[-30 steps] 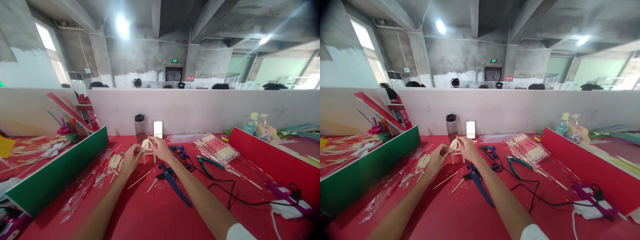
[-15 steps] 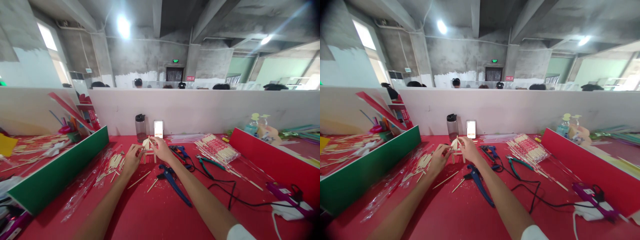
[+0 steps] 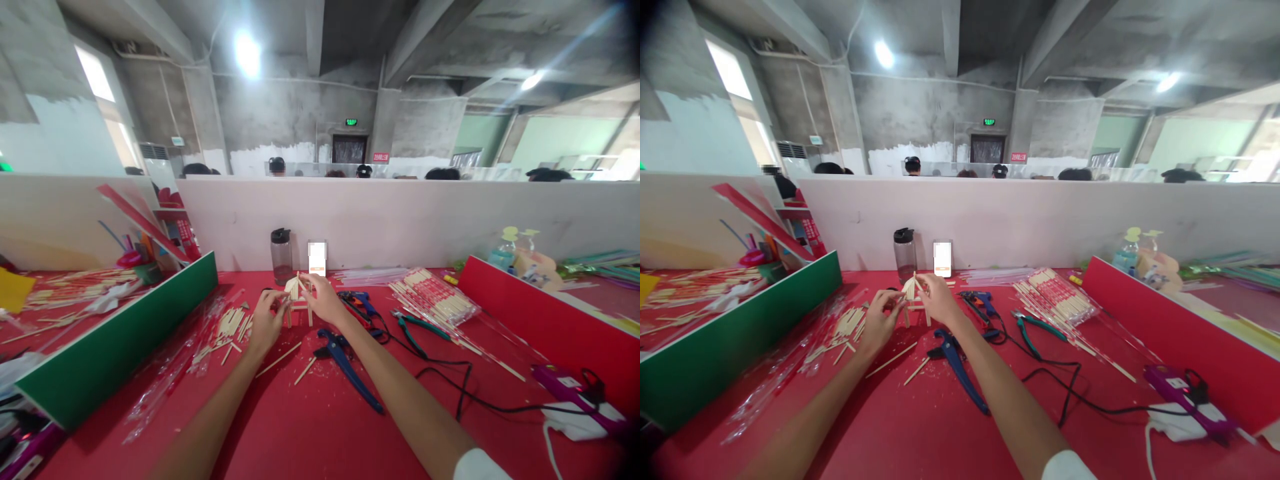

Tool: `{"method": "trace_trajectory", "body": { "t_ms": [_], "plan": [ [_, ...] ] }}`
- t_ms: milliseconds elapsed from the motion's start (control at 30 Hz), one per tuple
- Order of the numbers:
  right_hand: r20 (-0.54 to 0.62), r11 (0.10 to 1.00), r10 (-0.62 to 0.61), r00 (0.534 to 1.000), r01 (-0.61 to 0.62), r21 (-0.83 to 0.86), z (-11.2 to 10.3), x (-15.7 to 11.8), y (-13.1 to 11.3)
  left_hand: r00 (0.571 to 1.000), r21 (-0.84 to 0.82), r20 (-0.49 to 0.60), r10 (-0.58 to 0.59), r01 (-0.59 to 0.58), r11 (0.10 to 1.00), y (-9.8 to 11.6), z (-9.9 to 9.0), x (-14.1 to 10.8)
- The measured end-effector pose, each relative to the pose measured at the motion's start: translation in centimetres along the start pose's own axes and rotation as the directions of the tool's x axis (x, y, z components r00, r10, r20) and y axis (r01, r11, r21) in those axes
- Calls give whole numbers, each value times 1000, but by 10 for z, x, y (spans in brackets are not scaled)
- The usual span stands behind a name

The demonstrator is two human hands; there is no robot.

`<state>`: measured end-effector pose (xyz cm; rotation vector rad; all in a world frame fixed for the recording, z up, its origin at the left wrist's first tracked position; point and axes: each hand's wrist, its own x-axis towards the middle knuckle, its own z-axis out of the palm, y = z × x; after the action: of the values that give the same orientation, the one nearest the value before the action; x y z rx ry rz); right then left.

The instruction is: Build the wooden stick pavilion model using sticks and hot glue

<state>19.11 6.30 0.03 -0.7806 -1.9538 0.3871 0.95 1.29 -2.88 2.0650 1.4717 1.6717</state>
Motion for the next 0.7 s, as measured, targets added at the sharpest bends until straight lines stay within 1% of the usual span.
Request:
{"method": "trace_trajectory", "body": {
  "t_ms": [300, 433, 567, 700],
  "plan": [
    [10, 1000, 7, 1000, -8, 10, -2, 0, -3, 997, -92, -24, -78, 76, 993, -9, 5, -1],
    [6, 1000, 2, 1000, -2, 18, 0, 0, 1, 999, -102, -4, -53, 52, 993, -4, 3, 1],
    [-1, 1000, -11, 1000, 11, 15, 2, 0, 4, 999, -44, 32, -19, 20, 999, -2, -1, 3],
    [-3, 1000, -14, 1000, 14, 6, 1, 0, 3, 1000, 12, 29, 7, -7, 1000, -7, -3, 4]
  ]
}}
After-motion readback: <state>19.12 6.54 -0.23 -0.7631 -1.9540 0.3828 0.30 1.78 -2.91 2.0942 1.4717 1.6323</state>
